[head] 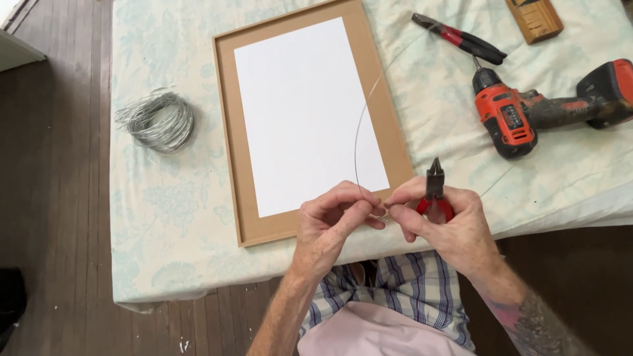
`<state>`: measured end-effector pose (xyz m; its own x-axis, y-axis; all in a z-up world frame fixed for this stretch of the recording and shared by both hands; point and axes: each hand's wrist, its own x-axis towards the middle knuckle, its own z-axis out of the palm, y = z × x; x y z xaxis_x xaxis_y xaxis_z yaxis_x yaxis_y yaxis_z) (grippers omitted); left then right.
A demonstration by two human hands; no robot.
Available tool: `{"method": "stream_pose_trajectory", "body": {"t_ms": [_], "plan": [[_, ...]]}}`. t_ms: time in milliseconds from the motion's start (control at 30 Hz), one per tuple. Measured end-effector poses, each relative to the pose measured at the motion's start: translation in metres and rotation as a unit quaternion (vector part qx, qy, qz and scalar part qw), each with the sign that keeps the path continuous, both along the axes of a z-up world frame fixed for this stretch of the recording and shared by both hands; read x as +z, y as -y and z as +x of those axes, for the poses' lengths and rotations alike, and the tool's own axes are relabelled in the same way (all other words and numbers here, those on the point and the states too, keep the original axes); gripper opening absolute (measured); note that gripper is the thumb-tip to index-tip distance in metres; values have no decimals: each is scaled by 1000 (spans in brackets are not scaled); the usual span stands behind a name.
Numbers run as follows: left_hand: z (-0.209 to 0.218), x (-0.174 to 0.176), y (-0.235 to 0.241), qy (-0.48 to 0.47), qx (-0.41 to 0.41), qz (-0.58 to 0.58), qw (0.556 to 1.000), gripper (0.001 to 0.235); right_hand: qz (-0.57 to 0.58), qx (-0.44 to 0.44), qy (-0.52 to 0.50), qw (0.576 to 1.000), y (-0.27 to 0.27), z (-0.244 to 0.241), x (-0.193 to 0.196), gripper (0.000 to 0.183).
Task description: Measuring, cutting, and attaching a hanging wire to the back of a picture frame.
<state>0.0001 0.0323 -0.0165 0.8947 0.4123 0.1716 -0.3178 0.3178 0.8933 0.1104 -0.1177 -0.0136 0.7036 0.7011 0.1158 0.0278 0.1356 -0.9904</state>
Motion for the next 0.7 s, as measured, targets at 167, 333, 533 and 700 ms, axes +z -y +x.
{"method": "stream_pose_trajectory", "body": {"t_ms": [167, 333, 533, 700], "plan": [[1, -12, 18, -14, 23, -63, 998, 14, 40, -53, -42, 997, -8, -10, 4, 14], [3, -13, 23, -13, 7, -53, 998, 13, 69, -33, -130, 989, -5, -15, 7, 4], [9, -19, 29, -75, 27, -15, 997, 12, 143, -54, -234, 960, -1, -20, -9, 6], [14, -25, 42, -114, 41, -73, 990, 10, 156, -120, -270, 943, 6, -27, -23, 3]]}}
